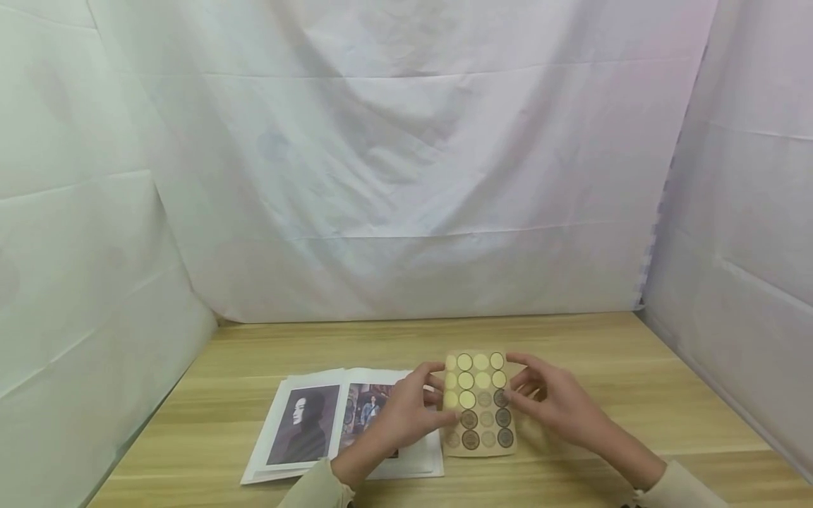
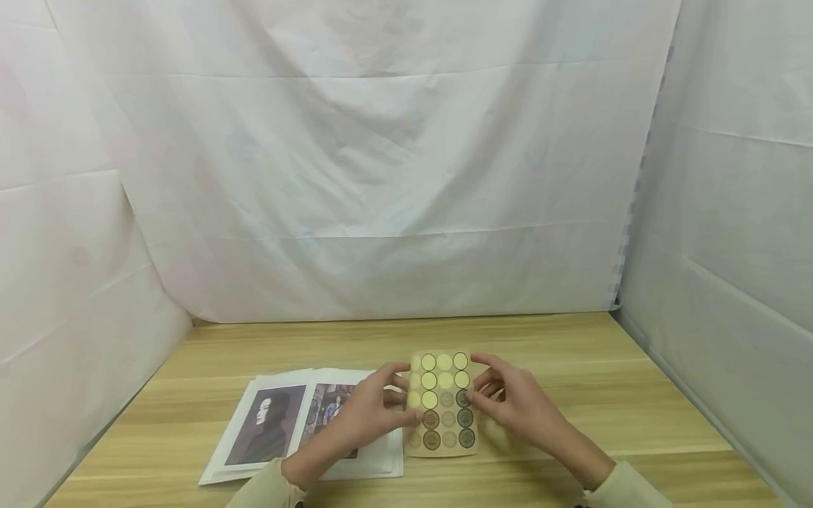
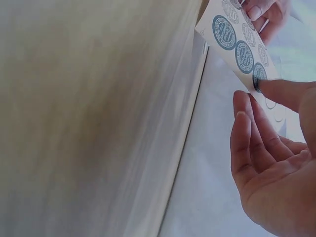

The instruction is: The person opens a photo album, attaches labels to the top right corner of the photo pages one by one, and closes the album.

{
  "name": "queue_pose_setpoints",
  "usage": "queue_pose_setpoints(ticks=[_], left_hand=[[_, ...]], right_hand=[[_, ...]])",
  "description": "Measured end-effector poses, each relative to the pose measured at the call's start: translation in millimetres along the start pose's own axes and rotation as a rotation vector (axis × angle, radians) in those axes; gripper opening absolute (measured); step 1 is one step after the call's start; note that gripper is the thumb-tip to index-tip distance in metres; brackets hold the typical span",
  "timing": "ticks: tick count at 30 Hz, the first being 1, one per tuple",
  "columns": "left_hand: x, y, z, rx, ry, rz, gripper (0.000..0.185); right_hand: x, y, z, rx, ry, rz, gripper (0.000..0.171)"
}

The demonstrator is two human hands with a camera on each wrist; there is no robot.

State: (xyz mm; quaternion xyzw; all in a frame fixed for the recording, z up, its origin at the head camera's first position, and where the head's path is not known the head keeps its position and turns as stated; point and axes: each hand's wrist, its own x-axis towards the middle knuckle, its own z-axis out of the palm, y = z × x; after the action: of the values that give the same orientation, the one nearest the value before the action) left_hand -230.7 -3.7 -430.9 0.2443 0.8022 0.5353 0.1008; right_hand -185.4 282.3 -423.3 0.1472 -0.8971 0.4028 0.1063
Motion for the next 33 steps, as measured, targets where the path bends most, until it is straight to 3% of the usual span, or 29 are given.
queue_pose_setpoints(ticks=[9, 13, 17, 25, 29, 33], left_hand=[[3.8, -0.1, 6.0, -0.237, 0.019, -0.062, 0.062], [5.9, 0.1, 8.3, -0.373, -0.005, -0.1, 0.051], [6.7, 2.6, 10.7, -0.506, -0.064, -0.116, 0.05], [6.4, 10.0, 17.5, -0.561, -0.14, -0.114, 0.036], [7.3, 10.0, 19.6, -0.572, -0.14, -0.108, 0.036], [7.1, 11.1, 20.9, -0.563, -0.124, -0.109, 0.037]], right_hand=[[-2.2, 2.1, -4.6, 0.17, -0.026, 0.091, 0.034], [-2.7, 2.9, -5.9, 0.221, -0.039, 0.084, 0.031], [-3.0, 2.7, -7.2, 0.271, -0.057, 0.072, 0.033], [-3.5, -6.3, -9.6, 0.34, -0.073, 0.084, 0.037], [-5.1, -12.3, -7.7, 0.315, 0.001, 0.079, 0.043], [-6.8, -21.8, -2.8, 0.099, 0.193, -0.044, 0.044]])
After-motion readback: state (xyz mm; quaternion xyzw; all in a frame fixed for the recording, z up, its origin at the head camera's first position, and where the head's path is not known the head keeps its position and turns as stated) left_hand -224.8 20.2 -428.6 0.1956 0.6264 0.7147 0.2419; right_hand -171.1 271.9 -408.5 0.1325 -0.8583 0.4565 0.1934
